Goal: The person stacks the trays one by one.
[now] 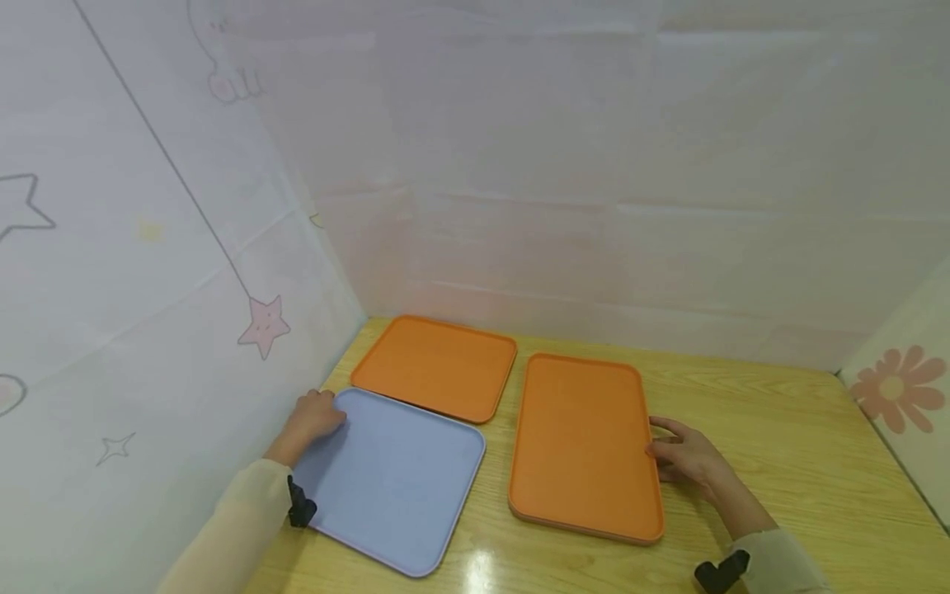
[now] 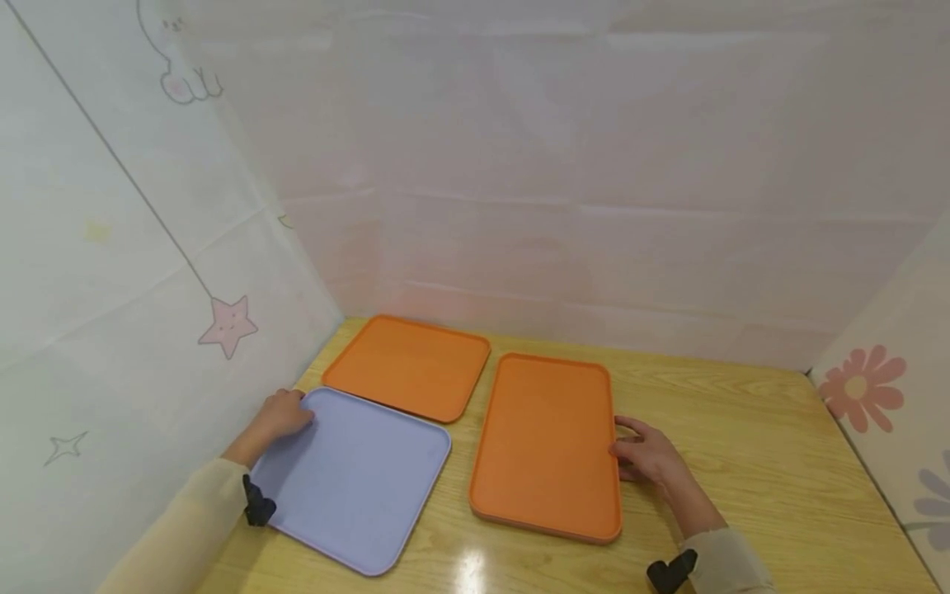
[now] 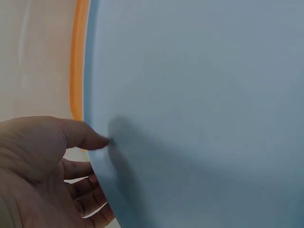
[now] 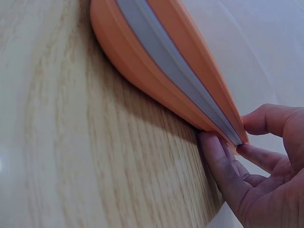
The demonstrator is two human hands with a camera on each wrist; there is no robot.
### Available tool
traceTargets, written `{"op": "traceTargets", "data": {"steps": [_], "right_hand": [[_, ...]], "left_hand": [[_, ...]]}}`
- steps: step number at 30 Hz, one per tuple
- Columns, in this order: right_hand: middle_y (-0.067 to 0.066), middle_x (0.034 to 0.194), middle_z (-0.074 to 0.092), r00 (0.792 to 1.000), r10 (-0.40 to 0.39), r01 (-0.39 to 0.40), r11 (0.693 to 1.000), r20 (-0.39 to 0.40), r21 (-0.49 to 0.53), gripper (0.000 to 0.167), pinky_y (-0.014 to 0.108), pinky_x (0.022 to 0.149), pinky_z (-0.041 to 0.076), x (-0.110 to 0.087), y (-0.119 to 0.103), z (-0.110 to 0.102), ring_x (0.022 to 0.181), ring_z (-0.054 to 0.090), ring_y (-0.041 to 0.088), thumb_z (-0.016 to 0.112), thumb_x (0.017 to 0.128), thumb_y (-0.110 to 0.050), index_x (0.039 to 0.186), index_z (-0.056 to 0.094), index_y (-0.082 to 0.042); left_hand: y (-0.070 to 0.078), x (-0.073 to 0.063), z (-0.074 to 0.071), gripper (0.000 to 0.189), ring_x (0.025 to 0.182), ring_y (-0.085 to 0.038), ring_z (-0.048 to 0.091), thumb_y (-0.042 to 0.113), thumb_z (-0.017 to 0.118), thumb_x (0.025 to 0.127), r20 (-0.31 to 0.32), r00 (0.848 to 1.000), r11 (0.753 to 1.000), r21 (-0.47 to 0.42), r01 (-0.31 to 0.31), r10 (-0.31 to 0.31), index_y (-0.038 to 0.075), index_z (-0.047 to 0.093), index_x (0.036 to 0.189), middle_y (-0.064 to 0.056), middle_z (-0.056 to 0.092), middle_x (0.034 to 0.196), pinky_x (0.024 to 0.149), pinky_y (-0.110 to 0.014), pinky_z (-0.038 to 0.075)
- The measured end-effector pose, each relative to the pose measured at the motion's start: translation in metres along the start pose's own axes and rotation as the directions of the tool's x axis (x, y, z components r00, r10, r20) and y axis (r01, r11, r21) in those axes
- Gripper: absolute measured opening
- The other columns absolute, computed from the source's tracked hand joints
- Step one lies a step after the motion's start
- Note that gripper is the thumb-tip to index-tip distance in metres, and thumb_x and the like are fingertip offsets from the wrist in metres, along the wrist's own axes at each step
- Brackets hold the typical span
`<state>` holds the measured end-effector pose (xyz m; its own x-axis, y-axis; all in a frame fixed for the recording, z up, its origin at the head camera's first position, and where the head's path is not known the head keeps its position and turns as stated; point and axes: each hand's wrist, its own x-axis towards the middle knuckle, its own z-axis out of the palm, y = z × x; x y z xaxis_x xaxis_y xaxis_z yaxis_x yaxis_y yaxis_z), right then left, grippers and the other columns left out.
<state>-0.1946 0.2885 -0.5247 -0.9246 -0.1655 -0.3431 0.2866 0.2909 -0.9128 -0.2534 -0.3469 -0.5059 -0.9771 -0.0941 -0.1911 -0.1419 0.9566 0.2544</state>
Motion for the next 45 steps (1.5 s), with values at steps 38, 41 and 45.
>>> {"op": "traceTargets", "data": {"steps": [38,41,45], "right_hand": [[0.032,0.137,0.054,0.999,0.028,-0.028,1.000,0.030,0.004,0.077,0.043,0.083,0.061,-0.003,-0.001,-0.006,0.103,0.070,0.024,0.066,0.098,-0.017,0.158,0.023,0.005],[0.029,0.132,0.058,1.000,0.006,-0.006,1.000,0.022,-0.011,0.072,0.044,0.084,0.060,-0.004,-0.003,-0.009,0.102,0.070,0.024,0.063,0.100,-0.016,0.156,0.024,0.007],[0.033,0.132,0.055,0.999,-0.037,0.036,0.998,-0.018,-0.057,0.066,0.043,0.082,0.060,-0.010,-0.010,-0.012,0.102,0.069,0.026,0.058,0.102,-0.015,0.154,0.026,0.009]], "left_hand": [[-0.007,-0.020,-0.050,0.047,0.100,-0.028,0.063,0.002,0.047,0.102,0.180,0.981,0.784,-0.618,0.054,0.075,-0.003,0.036,0.147,-0.028,0.057,0.125,0.079,-0.039,0.058],[-0.003,-0.021,-0.049,0.047,0.091,-0.021,0.066,-0.001,0.047,0.101,0.179,0.976,0.700,-0.713,0.044,0.121,-0.008,0.033,0.146,-0.023,0.062,0.116,0.076,-0.036,0.060],[0.006,-0.022,-0.045,0.050,0.087,-0.016,0.068,-0.002,0.048,0.101,0.185,0.968,0.591,-0.805,0.048,0.172,-0.015,0.029,0.145,-0.013,0.066,0.106,0.076,-0.035,0.060]]}}
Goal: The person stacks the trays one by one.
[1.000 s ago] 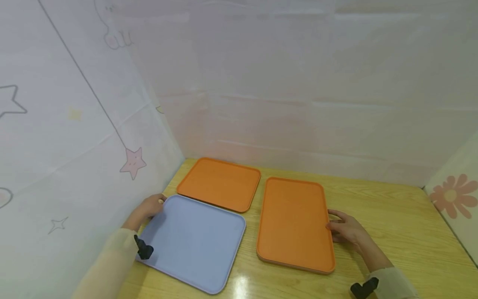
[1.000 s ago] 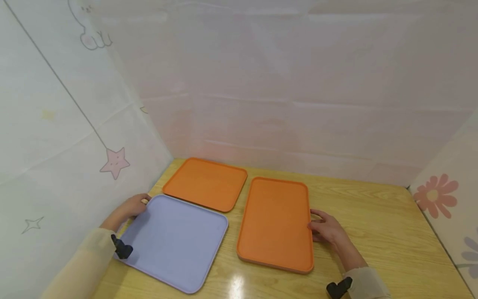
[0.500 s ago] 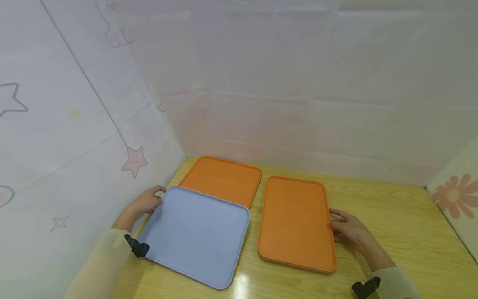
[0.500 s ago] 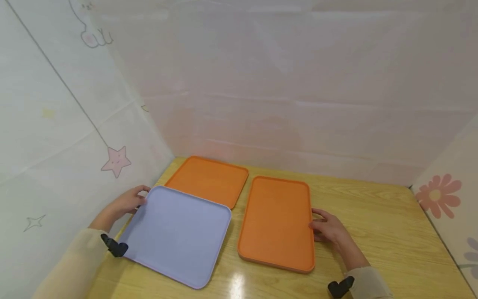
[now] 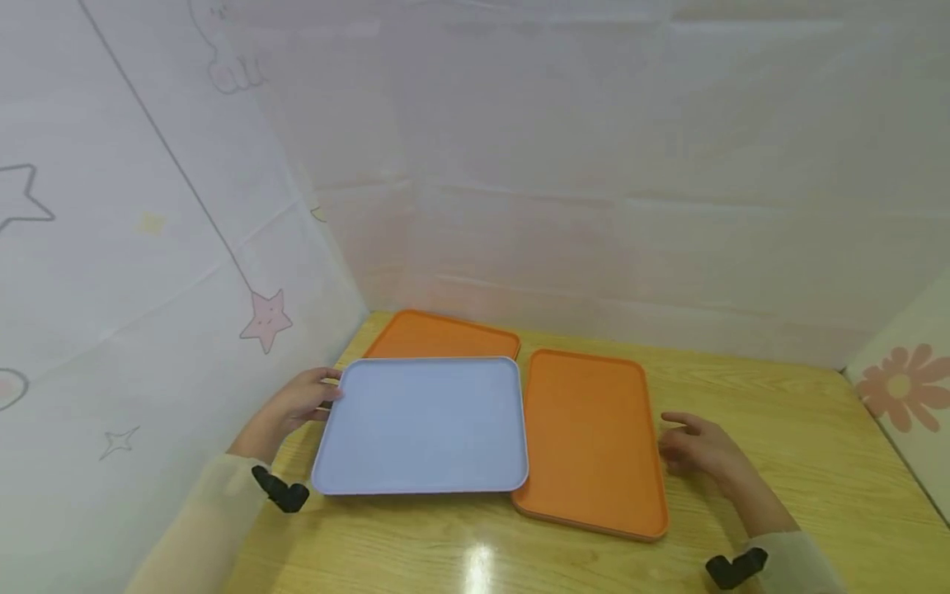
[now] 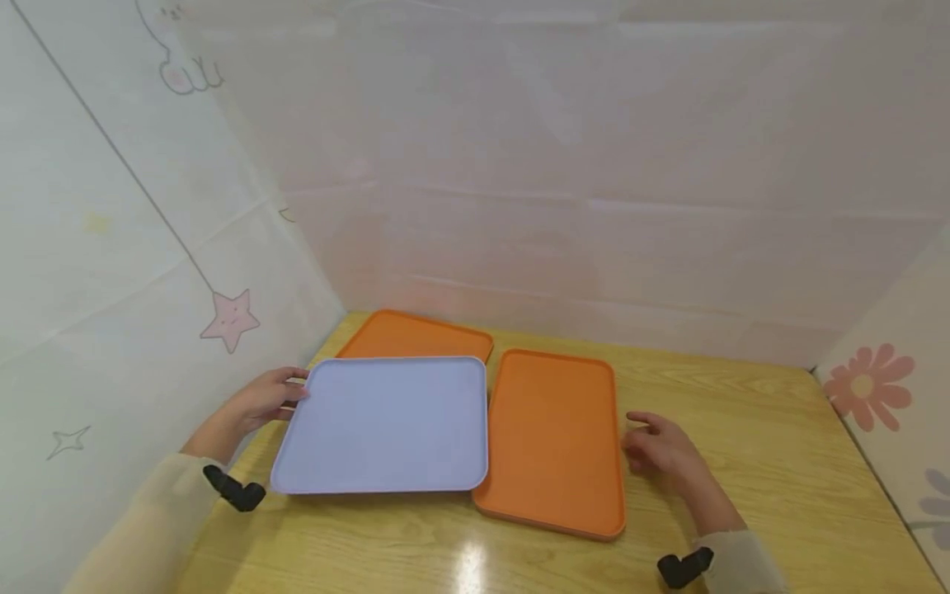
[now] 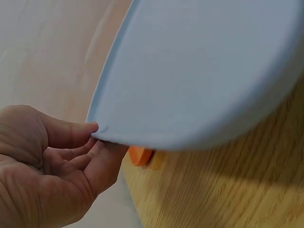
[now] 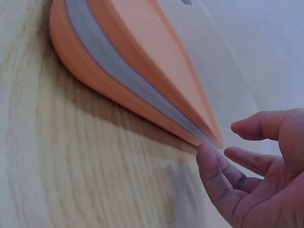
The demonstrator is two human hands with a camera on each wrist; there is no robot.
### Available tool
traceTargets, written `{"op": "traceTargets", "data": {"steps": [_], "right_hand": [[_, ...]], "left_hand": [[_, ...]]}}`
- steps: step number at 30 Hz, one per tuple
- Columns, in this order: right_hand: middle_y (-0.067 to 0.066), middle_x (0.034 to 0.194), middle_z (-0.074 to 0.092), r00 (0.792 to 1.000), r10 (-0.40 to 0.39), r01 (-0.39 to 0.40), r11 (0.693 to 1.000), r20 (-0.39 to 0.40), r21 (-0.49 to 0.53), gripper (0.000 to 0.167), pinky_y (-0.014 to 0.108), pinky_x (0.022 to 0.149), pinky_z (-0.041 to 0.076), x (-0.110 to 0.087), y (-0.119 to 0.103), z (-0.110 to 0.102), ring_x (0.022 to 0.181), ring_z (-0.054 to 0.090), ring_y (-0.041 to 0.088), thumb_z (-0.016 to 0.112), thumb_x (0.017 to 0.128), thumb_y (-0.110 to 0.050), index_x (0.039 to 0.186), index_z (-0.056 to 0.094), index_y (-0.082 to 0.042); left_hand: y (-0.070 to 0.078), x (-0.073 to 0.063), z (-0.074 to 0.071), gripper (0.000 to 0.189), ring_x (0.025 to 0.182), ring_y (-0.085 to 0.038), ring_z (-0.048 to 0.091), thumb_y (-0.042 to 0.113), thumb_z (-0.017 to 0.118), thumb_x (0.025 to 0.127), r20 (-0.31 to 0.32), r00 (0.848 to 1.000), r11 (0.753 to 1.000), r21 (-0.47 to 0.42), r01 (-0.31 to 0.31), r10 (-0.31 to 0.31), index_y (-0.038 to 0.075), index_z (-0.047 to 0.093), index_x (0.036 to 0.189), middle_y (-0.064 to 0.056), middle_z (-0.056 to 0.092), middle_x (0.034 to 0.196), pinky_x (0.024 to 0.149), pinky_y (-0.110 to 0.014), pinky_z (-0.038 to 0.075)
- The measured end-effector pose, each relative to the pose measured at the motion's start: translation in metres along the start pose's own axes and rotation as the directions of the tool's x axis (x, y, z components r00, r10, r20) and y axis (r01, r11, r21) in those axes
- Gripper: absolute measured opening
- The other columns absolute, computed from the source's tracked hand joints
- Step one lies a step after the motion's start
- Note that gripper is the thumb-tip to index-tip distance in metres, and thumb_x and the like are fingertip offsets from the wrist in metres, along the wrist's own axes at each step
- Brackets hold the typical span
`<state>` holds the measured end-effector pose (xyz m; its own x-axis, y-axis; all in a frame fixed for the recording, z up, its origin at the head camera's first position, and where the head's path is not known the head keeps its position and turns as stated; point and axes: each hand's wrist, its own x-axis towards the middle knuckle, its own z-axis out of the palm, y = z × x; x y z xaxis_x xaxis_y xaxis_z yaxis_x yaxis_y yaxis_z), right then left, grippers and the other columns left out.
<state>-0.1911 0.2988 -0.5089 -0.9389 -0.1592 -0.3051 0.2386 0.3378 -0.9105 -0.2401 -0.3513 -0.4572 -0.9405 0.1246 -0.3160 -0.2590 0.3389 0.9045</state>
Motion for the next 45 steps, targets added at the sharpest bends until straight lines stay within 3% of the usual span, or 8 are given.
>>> {"op": "traceTargets", "data": {"steps": [7,13,20,25,35,41,45], "right_hand": [[0.022,0.123,0.060,0.995,-0.072,0.069,0.997,-0.075,-0.038,0.059,0.039,0.083,0.059,-0.015,-0.015,0.003,0.098,0.065,0.020,0.056,0.104,-0.017,0.152,0.034,0.009],[0.013,0.118,0.065,0.990,-0.110,0.118,0.988,-0.087,0.095,0.055,0.035,0.084,0.060,-0.019,-0.026,0.022,0.098,0.067,0.016,0.056,0.105,-0.016,0.149,0.037,0.009],[0.012,0.120,0.065,0.997,-0.062,0.073,0.959,-0.050,0.275,0.057,0.034,0.089,0.059,-0.017,-0.029,0.053,0.097,0.069,0.014,0.056,0.104,-0.014,0.151,0.032,0.009],[0.009,0.117,0.067,0.999,-0.035,0.046,0.910,-0.034,0.413,0.058,0.037,0.090,0.058,-0.017,-0.031,0.073,0.098,0.070,0.016,0.055,0.102,-0.008,0.151,0.029,0.011],[0.006,0.112,0.063,0.993,0.019,0.056,0.795,-0.118,0.605,0.058,0.042,0.096,0.056,-0.016,-0.039,0.107,0.102,0.068,0.020,0.055,0.103,-0.010,0.149,0.025,0.007],[0.004,0.111,0.062,0.984,0.023,0.110,0.707,-0.179,0.698,0.047,0.042,0.096,0.056,-0.014,-0.044,0.117,0.103,0.068,0.018,0.055,0.103,-0.010,0.143,0.032,0.000],[0.002,0.114,0.061,0.980,0.011,0.139,0.667,-0.196,0.732,0.056,0.039,0.096,0.056,-0.011,-0.047,0.119,0.104,0.067,0.017,0.055,0.103,-0.008,0.151,0.026,-0.002]], "left_hand": [[0.004,0.006,0.031,0.060,0.089,-0.013,0.067,-0.002,0.048,0.102,0.020,0.999,0.990,-0.135,-0.040,0.043,-0.020,0.018,0.150,-0.008,0.065,0.107,0.080,-0.034,0.060],[0.012,0.011,0.067,0.058,0.088,-0.013,0.066,-0.003,0.050,0.100,-0.006,0.998,0.974,-0.214,-0.070,0.070,-0.019,0.023,0.149,-0.012,0.060,0.113,0.075,-0.028,0.059],[0.018,0.014,0.104,0.054,0.088,-0.014,0.065,-0.006,0.049,0.099,-0.033,0.997,0.942,-0.328,-0.075,0.068,-0.020,0.025,0.146,-0.016,0.056,0.112,0.074,-0.028,0.060],[0.025,0.015,0.126,0.055,0.089,-0.016,0.065,-0.008,0.048,0.098,-0.053,0.997,0.917,-0.391,-0.077,0.061,-0.020,0.026,0.147,-0.016,0.057,0.110,0.074,-0.029,0.060],[0.034,0.015,0.166,0.049,0.081,-0.016,0.063,-0.013,0.048,0.093,-0.096,0.994,0.862,-0.496,-0.099,0.059,-0.020,0.032,0.139,-0.010,0.057,0.098,0.066,-0.029,0.059],[0.039,0.013,0.186,0.056,0.084,-0.016,0.062,-0.012,0.051,0.092,-0.126,0.990,0.839,-0.533,-0.114,0.055,-0.018,0.029,0.143,-0.012,0.057,0.103,0.064,-0.027,0.058],[0.043,0.012,0.196,0.058,0.082,-0.016,0.062,-0.013,0.052,0.092,-0.134,0.990,0.822,-0.557,-0.118,0.051,-0.015,0.026,0.144,-0.013,0.056,0.103,0.063,-0.028,0.058]]}}
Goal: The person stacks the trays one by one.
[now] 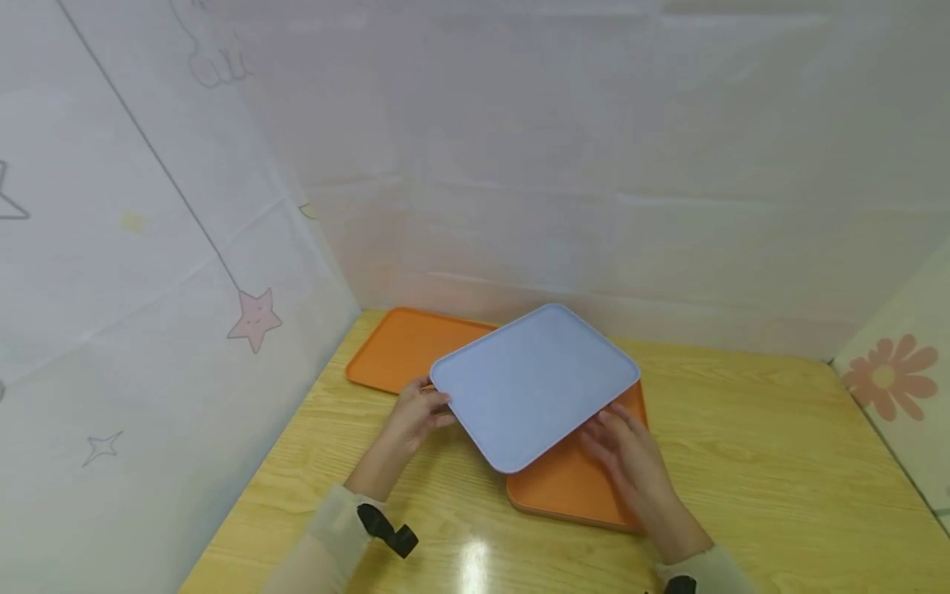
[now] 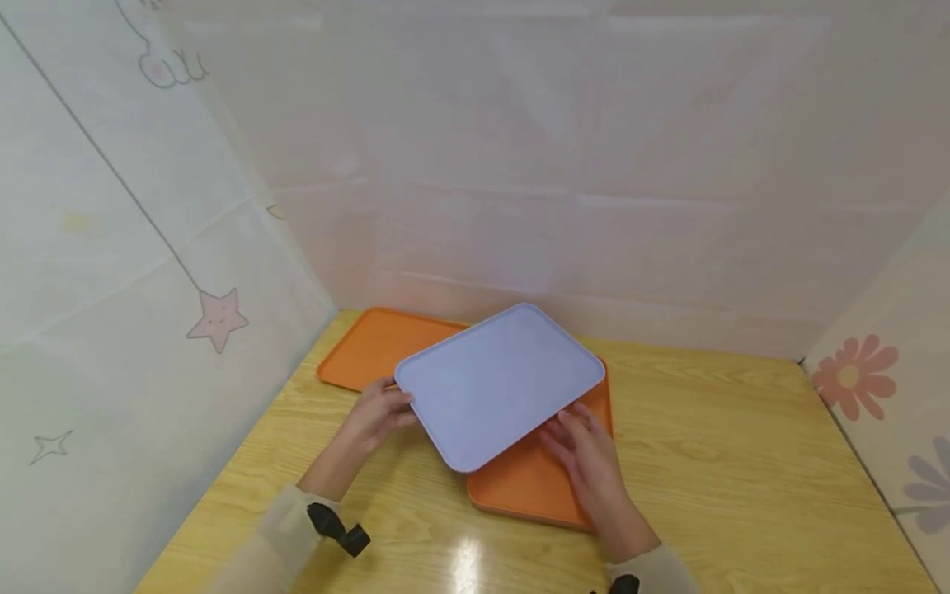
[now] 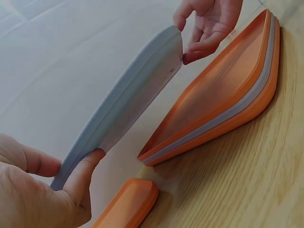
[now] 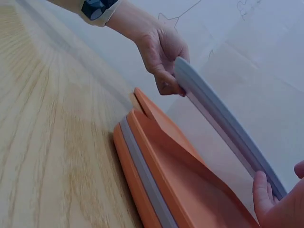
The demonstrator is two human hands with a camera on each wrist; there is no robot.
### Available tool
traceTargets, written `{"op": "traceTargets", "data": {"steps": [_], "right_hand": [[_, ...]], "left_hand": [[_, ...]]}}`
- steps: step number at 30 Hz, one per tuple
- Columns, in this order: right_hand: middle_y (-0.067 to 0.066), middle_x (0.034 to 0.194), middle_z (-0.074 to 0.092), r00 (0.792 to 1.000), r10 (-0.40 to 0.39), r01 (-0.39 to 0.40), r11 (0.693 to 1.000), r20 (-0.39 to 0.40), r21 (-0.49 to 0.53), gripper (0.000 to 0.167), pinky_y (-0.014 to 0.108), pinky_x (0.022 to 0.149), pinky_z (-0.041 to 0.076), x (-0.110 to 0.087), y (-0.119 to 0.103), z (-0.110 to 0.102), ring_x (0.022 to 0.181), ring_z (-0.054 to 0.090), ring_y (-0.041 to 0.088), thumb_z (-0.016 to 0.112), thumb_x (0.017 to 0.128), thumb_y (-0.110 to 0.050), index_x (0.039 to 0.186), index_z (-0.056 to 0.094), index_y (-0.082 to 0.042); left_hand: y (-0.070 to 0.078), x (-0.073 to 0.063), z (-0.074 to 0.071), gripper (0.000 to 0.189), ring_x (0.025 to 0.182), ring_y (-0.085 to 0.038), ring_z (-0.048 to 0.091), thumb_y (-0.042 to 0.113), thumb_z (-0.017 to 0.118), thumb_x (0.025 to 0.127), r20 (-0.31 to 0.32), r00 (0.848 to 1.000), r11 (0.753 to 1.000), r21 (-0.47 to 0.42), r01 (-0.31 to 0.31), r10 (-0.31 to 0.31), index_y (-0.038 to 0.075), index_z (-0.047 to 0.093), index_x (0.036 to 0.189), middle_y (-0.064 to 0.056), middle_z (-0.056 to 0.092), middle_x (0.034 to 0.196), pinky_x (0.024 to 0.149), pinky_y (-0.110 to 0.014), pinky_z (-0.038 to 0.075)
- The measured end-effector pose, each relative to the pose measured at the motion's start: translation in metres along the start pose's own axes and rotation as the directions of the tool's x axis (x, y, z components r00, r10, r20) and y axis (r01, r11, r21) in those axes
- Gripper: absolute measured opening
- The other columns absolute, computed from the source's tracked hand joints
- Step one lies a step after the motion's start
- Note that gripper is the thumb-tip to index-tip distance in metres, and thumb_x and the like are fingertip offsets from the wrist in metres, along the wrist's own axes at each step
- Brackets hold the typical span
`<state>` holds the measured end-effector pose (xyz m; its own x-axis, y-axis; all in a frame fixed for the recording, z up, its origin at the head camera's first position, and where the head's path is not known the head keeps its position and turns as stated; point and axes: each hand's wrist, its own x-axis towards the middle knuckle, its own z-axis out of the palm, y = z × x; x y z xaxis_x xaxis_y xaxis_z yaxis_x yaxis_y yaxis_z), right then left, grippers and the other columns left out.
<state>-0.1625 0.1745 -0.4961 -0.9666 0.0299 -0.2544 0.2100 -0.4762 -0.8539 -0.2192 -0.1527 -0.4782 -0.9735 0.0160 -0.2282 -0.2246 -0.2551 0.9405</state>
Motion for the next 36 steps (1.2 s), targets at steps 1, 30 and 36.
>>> {"op": "traceTargets", "data": {"steps": [1,30,36], "right_hand": [[0.002,0.116,0.060,1.000,-0.001,0.001,1.000,-0.002,0.009,0.059,0.038,0.097,0.056,0.001,0.000,0.000,0.104,0.066,0.016,0.054,0.103,-0.007,0.154,0.023,-0.003],[-0.011,0.104,0.063,0.990,0.046,-0.056,0.996,-0.137,-0.068,0.080,0.028,0.071,0.058,0.008,-0.018,-0.018,0.081,0.066,0.009,0.055,0.097,-0.001,0.164,0.017,-0.023],[-0.012,0.095,0.068,0.996,0.079,-0.082,0.990,-0.030,-0.117,0.078,0.031,0.074,0.060,0.014,-0.033,-0.038,0.081,0.068,0.012,0.053,0.098,0.002,0.164,0.018,-0.019]], "left_hand": [[0.000,-0.001,0.003,0.059,0.082,-0.016,0.062,-0.013,0.052,0.092,-0.004,1.000,1.000,-0.006,0.002,-0.002,-0.014,0.026,0.144,-0.013,0.056,0.102,0.063,-0.028,0.058],[-0.016,-0.019,0.023,0.062,0.098,-0.028,0.062,0.012,0.064,0.093,0.145,0.988,0.996,0.081,0.048,-0.060,0.003,0.028,0.142,-0.022,0.045,0.127,0.076,-0.049,0.061],[0.002,-0.006,0.009,0.057,0.100,-0.030,0.062,0.034,0.063,0.098,0.257,0.958,0.955,0.292,0.047,-0.126,0.009,0.038,0.144,-0.021,0.046,0.135,0.087,-0.052,0.058]]}}
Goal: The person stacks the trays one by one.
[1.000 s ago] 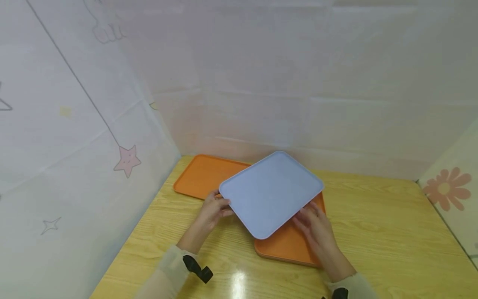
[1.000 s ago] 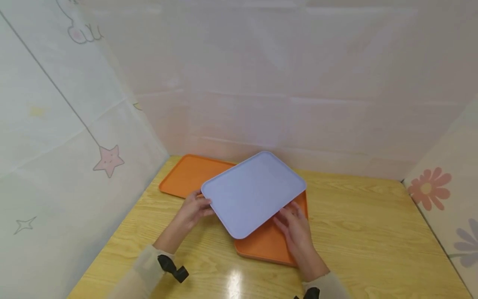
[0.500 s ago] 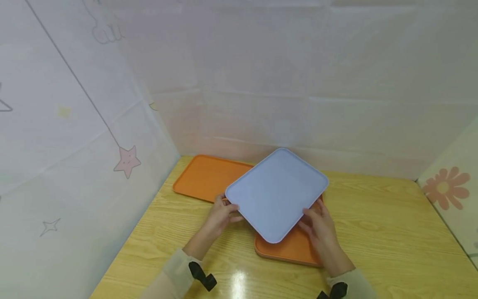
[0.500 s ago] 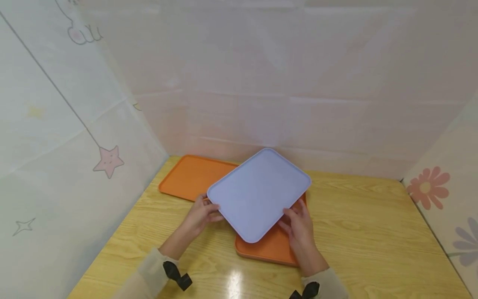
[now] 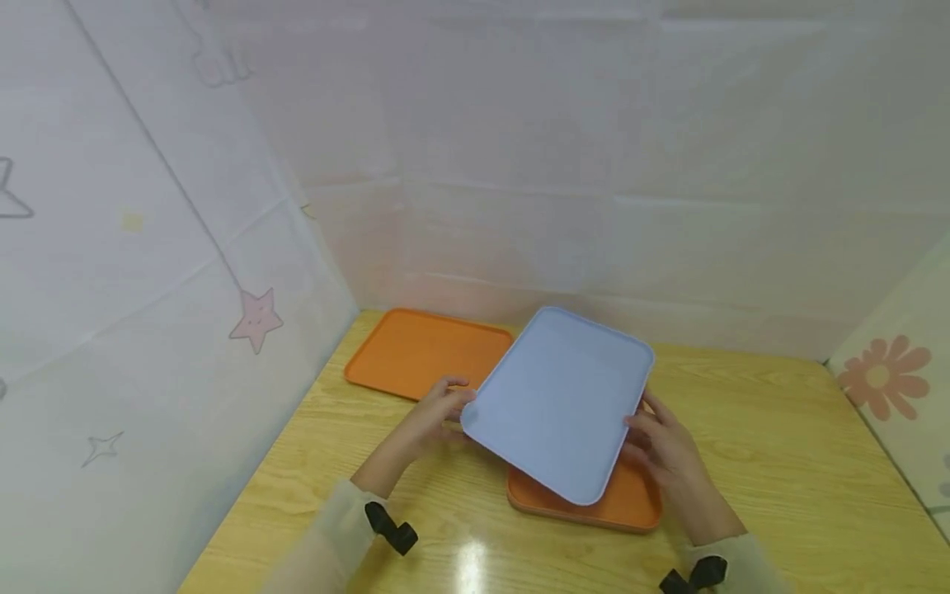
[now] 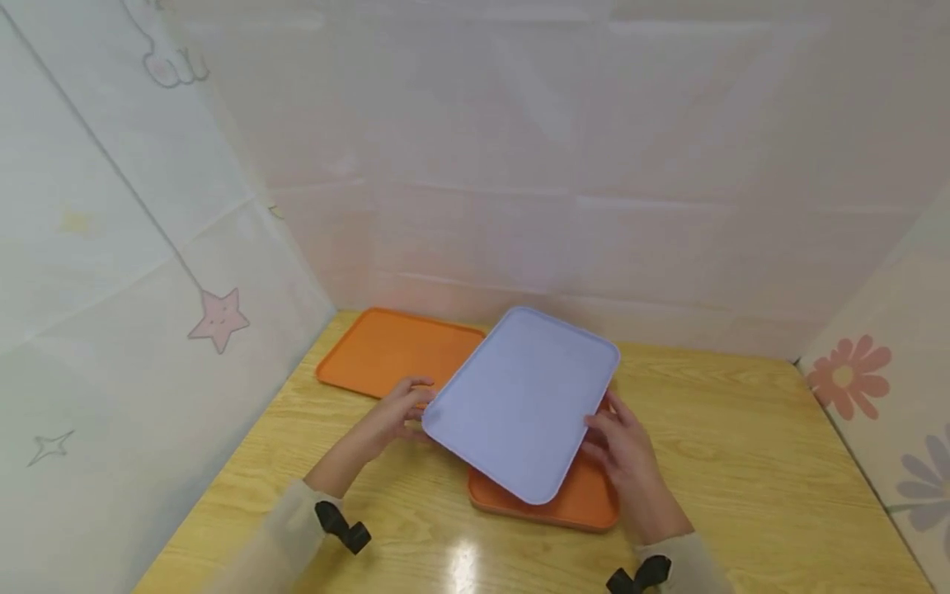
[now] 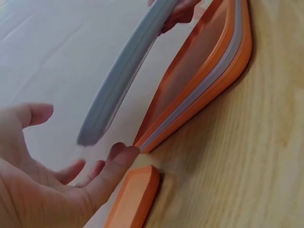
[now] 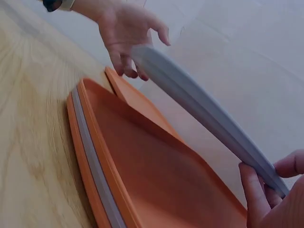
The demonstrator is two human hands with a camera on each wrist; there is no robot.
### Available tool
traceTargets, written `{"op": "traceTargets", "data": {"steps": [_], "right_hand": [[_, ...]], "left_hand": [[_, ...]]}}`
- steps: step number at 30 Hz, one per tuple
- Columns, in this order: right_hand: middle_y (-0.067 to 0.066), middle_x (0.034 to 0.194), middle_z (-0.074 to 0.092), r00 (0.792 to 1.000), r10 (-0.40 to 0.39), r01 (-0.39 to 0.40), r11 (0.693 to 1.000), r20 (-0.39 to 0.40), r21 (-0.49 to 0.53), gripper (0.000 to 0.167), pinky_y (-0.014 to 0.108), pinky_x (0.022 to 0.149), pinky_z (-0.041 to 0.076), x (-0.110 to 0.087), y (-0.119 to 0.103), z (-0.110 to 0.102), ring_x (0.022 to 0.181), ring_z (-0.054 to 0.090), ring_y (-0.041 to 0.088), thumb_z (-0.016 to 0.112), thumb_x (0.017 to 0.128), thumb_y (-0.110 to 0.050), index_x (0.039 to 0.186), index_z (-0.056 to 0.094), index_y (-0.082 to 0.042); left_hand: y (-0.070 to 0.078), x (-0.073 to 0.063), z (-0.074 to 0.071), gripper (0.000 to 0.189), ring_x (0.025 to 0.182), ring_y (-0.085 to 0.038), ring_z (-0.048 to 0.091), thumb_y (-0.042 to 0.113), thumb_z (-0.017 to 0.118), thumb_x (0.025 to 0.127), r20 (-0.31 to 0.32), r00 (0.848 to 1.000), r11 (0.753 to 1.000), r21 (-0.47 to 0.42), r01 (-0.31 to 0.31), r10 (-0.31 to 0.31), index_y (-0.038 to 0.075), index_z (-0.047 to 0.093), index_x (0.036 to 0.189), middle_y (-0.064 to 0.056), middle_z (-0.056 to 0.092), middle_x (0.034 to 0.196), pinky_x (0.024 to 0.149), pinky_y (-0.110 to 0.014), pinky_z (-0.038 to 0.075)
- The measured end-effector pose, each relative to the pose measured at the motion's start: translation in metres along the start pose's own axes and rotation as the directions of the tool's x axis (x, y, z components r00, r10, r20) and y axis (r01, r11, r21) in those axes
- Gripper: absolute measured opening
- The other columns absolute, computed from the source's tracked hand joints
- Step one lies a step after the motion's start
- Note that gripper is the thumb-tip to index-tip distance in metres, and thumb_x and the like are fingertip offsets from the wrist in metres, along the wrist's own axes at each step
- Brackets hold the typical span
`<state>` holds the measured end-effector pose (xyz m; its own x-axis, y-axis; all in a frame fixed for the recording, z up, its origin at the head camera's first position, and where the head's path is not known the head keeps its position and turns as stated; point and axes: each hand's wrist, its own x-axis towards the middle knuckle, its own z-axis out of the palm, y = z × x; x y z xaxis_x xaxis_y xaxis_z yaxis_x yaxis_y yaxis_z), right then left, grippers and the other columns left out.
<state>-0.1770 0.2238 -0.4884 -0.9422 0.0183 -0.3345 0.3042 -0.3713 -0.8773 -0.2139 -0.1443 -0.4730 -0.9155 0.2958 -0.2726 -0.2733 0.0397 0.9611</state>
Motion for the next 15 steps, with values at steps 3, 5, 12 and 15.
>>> {"op": "traceTargets", "data": {"steps": [3,5,12,15], "right_hand": [[-0.012,0.098,0.068,0.998,0.011,-0.008,0.999,0.066,-0.046,0.079,0.030,0.076,0.060,0.001,-0.006,-0.011,0.083,0.068,0.014,0.052,0.098,0.003,0.164,0.013,-0.015],[-0.010,0.099,0.068,0.994,0.008,-0.001,0.998,0.106,-0.066,0.080,0.031,0.076,0.060,0.001,-0.008,-0.016,0.084,0.067,0.015,0.052,0.097,0.004,0.164,0.012,-0.012],[-0.006,0.105,0.067,0.971,0.020,0.016,0.989,0.238,-0.149,0.079,0.032,0.075,0.060,0.001,-0.017,-0.026,0.086,0.067,0.017,0.051,0.097,0.005,0.162,0.008,-0.004],[-0.004,0.109,0.066,0.959,0.037,0.020,0.980,0.281,-0.198,0.081,0.033,0.077,0.060,0.002,-0.020,-0.029,0.089,0.068,0.017,0.054,0.097,0.002,0.162,0.007,-0.004]], "left_hand": [[0.006,0.006,-0.003,0.059,0.103,-0.032,0.063,0.040,0.063,0.098,0.041,0.999,0.993,0.117,0.001,-0.006,0.007,0.044,0.143,-0.020,0.050,0.139,0.087,-0.048,0.058],[0.008,0.010,-0.002,0.060,0.104,-0.034,0.064,0.041,0.063,0.098,0.068,0.998,0.989,0.148,-0.002,-0.009,0.004,0.046,0.143,-0.020,0.052,0.138,0.087,-0.047,0.059],[0.004,0.029,0.010,0.064,0.099,-0.030,0.069,0.031,0.063,0.099,0.122,0.993,0.988,0.150,-0.022,0.004,0.007,0.040,0.153,-0.018,0.061,0.127,0.081,-0.042,0.060],[0.001,0.033,0.015,0.063,0.090,-0.025,0.068,0.025,0.064,0.097,0.109,0.994,0.990,0.142,-0.027,0.011,0.008,0.041,0.152,-0.016,0.061,0.122,0.074,-0.038,0.060]]}}
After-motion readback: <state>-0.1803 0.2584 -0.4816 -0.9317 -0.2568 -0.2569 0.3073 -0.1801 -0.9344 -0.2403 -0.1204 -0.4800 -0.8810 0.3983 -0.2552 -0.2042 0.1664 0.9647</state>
